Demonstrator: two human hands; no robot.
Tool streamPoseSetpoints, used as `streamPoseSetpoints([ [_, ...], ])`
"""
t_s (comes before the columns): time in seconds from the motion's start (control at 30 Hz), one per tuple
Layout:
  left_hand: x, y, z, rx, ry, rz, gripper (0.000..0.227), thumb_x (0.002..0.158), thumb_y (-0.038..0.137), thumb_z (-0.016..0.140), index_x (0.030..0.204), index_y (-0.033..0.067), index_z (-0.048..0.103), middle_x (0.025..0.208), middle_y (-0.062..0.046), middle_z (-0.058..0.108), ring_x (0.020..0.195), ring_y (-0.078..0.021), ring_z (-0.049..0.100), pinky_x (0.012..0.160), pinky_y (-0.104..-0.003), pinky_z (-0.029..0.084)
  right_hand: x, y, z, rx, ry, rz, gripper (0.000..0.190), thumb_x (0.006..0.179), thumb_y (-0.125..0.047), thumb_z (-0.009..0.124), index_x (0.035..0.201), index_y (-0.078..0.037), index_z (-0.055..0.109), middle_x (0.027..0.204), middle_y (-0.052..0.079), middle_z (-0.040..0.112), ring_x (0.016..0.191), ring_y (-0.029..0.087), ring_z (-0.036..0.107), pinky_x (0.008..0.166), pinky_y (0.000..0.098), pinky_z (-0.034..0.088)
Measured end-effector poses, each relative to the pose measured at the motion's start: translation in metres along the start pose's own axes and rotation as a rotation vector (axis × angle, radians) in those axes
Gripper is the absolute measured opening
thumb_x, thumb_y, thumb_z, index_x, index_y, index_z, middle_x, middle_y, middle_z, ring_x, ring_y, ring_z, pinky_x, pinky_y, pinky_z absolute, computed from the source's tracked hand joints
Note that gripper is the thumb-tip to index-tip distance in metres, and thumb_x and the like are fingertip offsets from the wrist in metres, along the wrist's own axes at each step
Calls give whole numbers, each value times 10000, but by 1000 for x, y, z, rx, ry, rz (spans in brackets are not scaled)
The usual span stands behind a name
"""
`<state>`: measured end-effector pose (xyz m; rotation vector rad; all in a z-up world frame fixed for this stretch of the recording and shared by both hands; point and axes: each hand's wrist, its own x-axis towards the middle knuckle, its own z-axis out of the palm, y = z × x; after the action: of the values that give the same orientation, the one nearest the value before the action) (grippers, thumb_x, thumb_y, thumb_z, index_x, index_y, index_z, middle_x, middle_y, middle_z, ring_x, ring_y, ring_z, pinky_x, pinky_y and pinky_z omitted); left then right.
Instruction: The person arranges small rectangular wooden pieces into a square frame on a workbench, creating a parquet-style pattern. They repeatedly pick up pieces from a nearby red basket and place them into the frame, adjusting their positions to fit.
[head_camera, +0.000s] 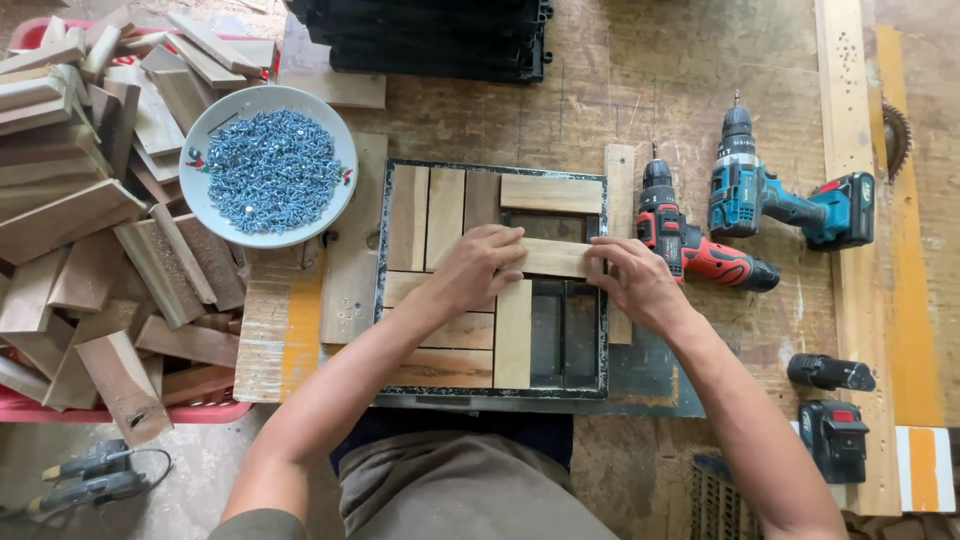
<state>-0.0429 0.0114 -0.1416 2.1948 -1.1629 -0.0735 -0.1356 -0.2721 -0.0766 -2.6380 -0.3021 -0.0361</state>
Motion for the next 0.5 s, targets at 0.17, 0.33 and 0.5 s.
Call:
streamPoseSetpoints([
  [0.17, 3, 3, -15, 25, -83, 42, 363, 937, 313, 734, 1255, 142, 702, 1375, -69, 667, 1294, -256, 606, 1225, -501, 298, 2, -10, -10, -116, -91, -21, 482, 860, -210, 782, 1314, -105, 654, 1239, 134, 701, 1126, 331, 668, 929, 435, 583],
  [0.33, 8, 14, -41, -134, -171, 19, 339, 971, 279, 696, 1256, 98, 718, 1367, -95, 679, 1319, -291, 598, 1249, -565, 227, 3, -11, -11, -191, -160, -4, 456, 862, -218, 774, 1285, -84, 671, 1221, 131, 711, 1145, 316, 664, 939, 410, 578],
  [0.5, 12, 10, -48, -216, -171, 28, 275, 940, 204, 732, 1208, 146, 756, 1341, -100, 693, 1341, -325, 571, 1241, -592, 214, 14, -7, -14, -124, -184, 89, 528, 758, -222, 866, 1251, -111, 713, 1159, 107, 747, 1103, 305, 674, 940, 406, 571],
])
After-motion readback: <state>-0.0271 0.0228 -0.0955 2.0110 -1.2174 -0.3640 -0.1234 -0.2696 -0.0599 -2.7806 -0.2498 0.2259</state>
